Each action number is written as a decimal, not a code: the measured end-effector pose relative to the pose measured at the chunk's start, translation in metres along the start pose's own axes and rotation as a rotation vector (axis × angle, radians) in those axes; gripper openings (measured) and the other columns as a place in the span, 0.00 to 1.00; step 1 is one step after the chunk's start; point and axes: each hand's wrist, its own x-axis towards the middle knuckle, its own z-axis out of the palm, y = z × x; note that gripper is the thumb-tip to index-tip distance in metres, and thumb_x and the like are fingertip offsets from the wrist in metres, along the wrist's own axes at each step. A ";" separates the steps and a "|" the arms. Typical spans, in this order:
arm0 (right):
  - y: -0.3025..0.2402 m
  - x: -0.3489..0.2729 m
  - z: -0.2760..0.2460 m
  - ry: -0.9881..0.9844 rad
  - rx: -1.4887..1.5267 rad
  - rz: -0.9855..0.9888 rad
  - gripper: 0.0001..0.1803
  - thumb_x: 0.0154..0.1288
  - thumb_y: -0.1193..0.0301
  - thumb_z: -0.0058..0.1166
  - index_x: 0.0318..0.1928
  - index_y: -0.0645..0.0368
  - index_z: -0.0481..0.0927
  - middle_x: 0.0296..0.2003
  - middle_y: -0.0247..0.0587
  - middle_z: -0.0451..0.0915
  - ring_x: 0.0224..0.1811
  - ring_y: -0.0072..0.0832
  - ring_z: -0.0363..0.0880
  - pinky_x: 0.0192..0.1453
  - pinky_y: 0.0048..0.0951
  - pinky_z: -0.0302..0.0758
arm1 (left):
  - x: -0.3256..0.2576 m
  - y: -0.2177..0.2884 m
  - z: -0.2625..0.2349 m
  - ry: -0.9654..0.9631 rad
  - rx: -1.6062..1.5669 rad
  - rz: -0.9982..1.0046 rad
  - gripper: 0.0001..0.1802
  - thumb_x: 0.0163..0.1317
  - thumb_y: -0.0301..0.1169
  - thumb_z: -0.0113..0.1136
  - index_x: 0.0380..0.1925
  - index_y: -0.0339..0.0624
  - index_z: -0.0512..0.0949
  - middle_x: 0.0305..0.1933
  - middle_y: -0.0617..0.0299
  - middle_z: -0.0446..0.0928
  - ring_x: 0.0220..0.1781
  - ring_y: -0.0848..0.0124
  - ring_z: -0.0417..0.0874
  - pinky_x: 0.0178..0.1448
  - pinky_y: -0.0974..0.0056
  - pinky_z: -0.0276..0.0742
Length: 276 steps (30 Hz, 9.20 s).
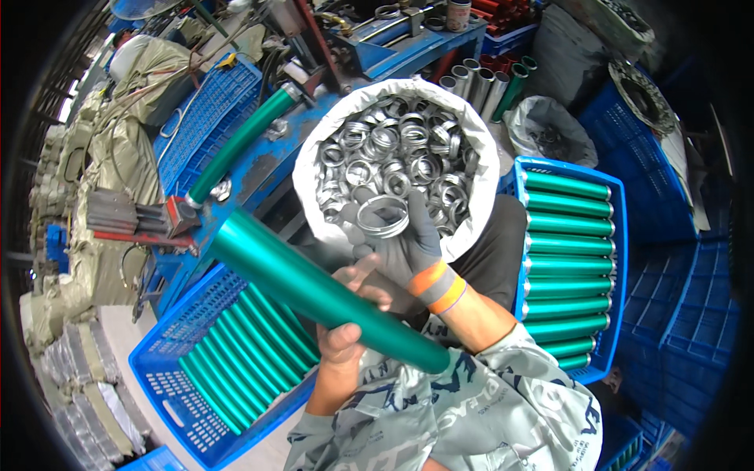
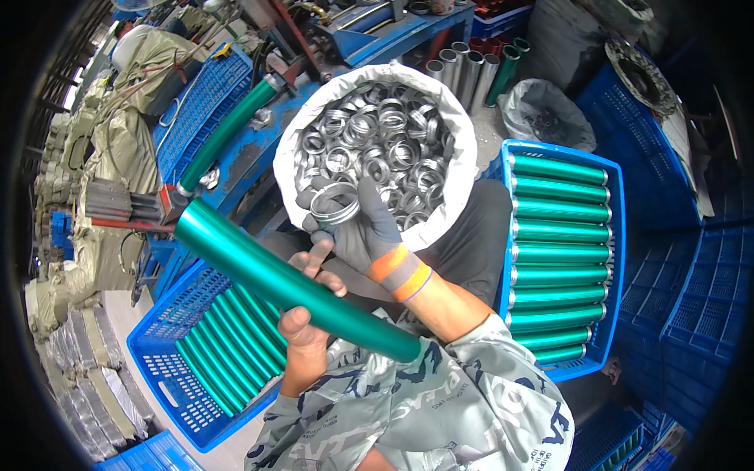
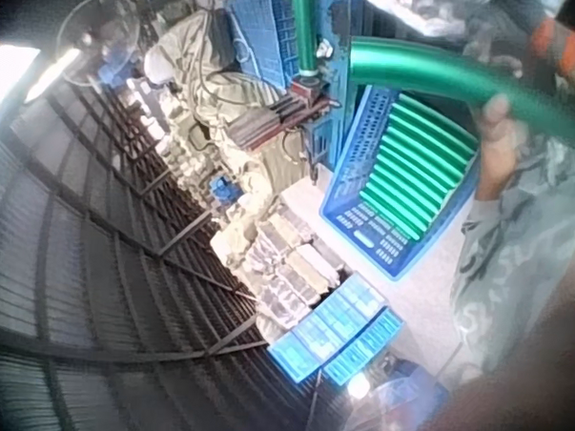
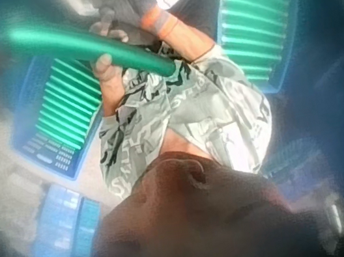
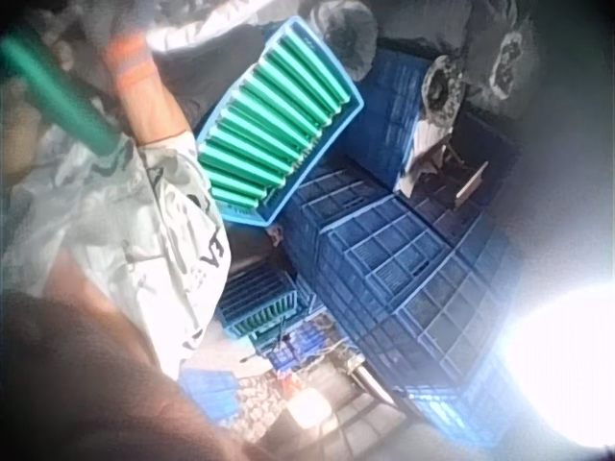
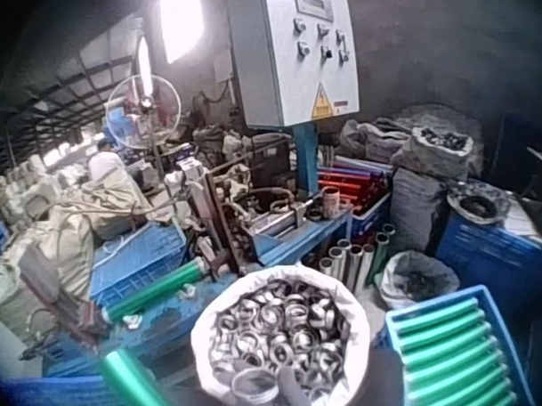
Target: The person attaches metal rings to the ends of green industrial tubes using an assembly machine.
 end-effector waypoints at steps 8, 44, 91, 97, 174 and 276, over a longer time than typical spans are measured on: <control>-0.013 0.003 0.012 0.071 0.166 0.084 0.44 0.72 0.39 0.41 0.69 0.67 0.65 0.58 0.60 0.76 0.48 0.40 0.81 0.53 0.35 0.80 | -0.010 0.006 -0.025 0.030 -0.001 0.062 0.42 0.54 0.32 0.72 0.68 0.38 0.63 0.73 0.40 0.61 0.55 0.60 0.82 0.57 0.58 0.79; -0.107 -0.007 -0.013 0.079 -2.656 0.045 0.30 0.61 0.55 0.61 0.61 0.54 0.76 0.59 0.52 0.77 0.58 0.50 0.77 0.62 0.43 0.73 | 0.004 0.079 -0.012 0.502 1.302 0.061 0.26 0.50 0.26 0.72 0.50 0.34 0.74 0.37 0.60 0.78 0.38 0.71 0.80 0.47 0.65 0.77; -0.048 -0.027 -0.007 0.006 -0.548 0.003 0.53 0.60 0.57 0.68 0.77 0.50 0.49 0.65 0.43 0.72 0.64 0.35 0.74 0.70 0.38 0.71 | -0.009 0.074 -0.027 0.365 1.649 -0.058 0.31 0.43 0.30 0.74 0.52 0.40 0.76 0.41 0.50 0.83 0.43 0.55 0.86 0.48 0.57 0.80; -0.044 -0.026 -0.001 -0.024 -0.617 -0.043 0.58 0.53 0.67 0.73 0.78 0.50 0.48 0.68 0.49 0.68 0.67 0.32 0.71 0.75 0.31 0.62 | -0.012 0.075 -0.028 0.364 1.665 -0.068 0.31 0.43 0.31 0.73 0.51 0.41 0.76 0.41 0.49 0.83 0.43 0.54 0.86 0.48 0.57 0.80; -0.056 -0.003 -0.018 0.170 -0.740 0.070 0.22 0.70 0.51 0.56 0.53 0.55 0.79 0.54 0.38 0.78 0.61 0.46 0.77 0.60 0.41 0.78 | -0.024 0.066 -0.067 0.756 -0.053 0.269 0.26 0.69 0.53 0.57 0.52 0.43 0.75 0.53 0.55 0.80 0.56 0.62 0.81 0.58 0.54 0.80; -0.167 -0.406 0.133 1.781 -1.920 -0.906 0.26 0.59 0.62 0.68 0.51 0.69 0.79 0.41 0.42 0.84 0.41 0.25 0.81 0.47 0.29 0.77 | 0.311 0.139 -0.357 0.720 0.051 -0.015 0.39 0.60 0.41 0.68 0.61 0.22 0.66 0.64 0.38 0.69 0.68 0.49 0.69 0.73 0.49 0.66</control>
